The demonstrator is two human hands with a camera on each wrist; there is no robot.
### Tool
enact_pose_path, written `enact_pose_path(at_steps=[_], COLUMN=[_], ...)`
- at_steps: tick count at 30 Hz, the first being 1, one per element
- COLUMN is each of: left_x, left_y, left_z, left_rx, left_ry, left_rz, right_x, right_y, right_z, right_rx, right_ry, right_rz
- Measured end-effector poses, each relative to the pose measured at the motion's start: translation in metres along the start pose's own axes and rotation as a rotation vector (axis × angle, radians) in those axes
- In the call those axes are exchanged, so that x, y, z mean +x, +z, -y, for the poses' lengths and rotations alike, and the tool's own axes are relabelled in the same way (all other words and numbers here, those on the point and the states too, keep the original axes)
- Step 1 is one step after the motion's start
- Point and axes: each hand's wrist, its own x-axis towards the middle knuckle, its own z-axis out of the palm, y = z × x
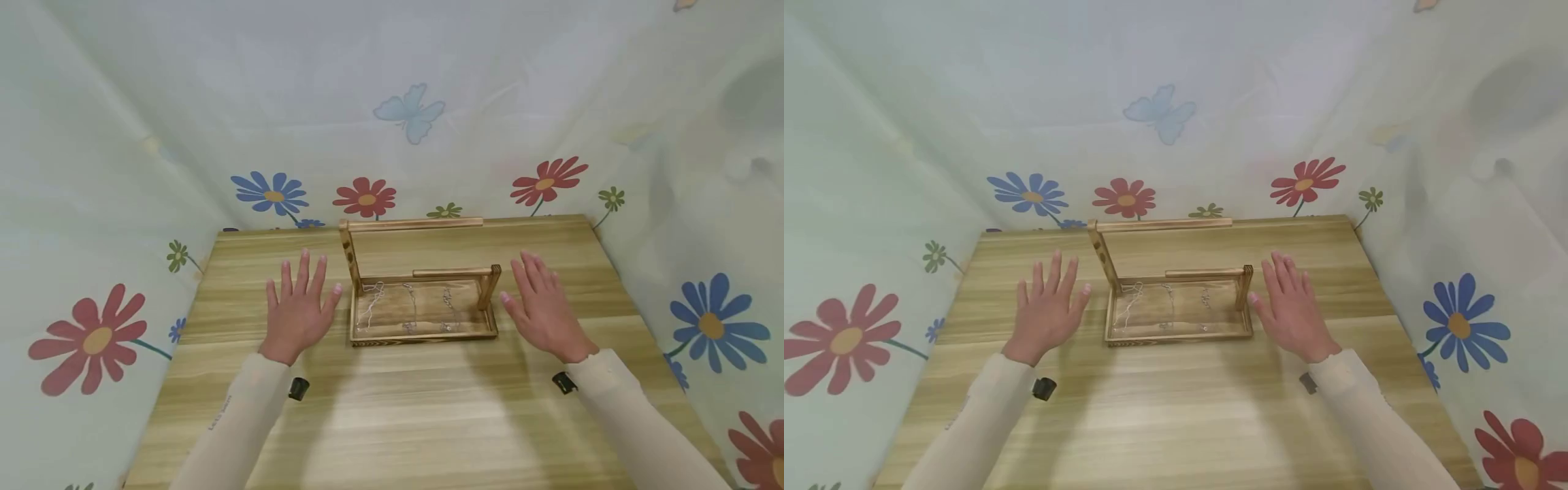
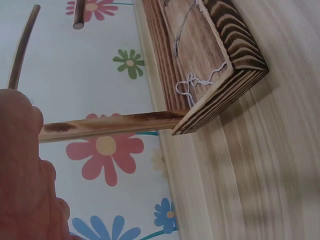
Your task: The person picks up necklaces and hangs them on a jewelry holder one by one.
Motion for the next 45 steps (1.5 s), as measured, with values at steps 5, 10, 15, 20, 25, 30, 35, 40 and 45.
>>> enact_pose_path(at_steps=[5, 10, 15, 20, 25, 30, 35, 40, 45], left_x=[-0.001, 0.001, 0.002, 0.003, 0.006, 0.006, 0.006, 0.007, 0.009], left_y=[0.005, 0.011, 0.021, 0.028, 0.034, 0.042, 0.054, 0.065, 0.072], left_z=[-0.002, -0.006, -0.01, -0.013, -0.014, -0.014, -0.011, -0.009, -0.009], left_rx=[0.006, -0.005, 0.006, 0.008, 0.007, 0.003, 0.0, -0.017, -0.007], left_ry=[0.005, 0.013, 0.029, 0.031, 0.035, 0.039, 0.046, 0.044, 0.045], left_rz=[0.018, 0.028, 0.03, 0.036, 0.028, 0.022, 0.028, 0.031, 0.032], right_x=[-0.003, -0.006, -0.013, -0.018, -0.022, -0.026, -0.029, -0.029, -0.025], right_y=[0.002, 0.007, 0.015, 0.022, 0.026, 0.029, 0.034, 0.041, 0.048], right_z=[0.002, 0.001, 0.003, 0.008, 0.016, 0.023, 0.028, 0.031, 0.035], right_rx=[-0.011, -0.019, -0.026, -0.006, 0.0, -0.011, -0.042, -0.044, -0.028], right_ry=[-0.018, -0.027, -0.034, -0.037, -0.041, -0.049, -0.087, -0.117, -0.144], right_rz=[0.0, 0.003, -0.011, -0.011, -0.008, 0.0, -0.012, -0.01, 0.006])
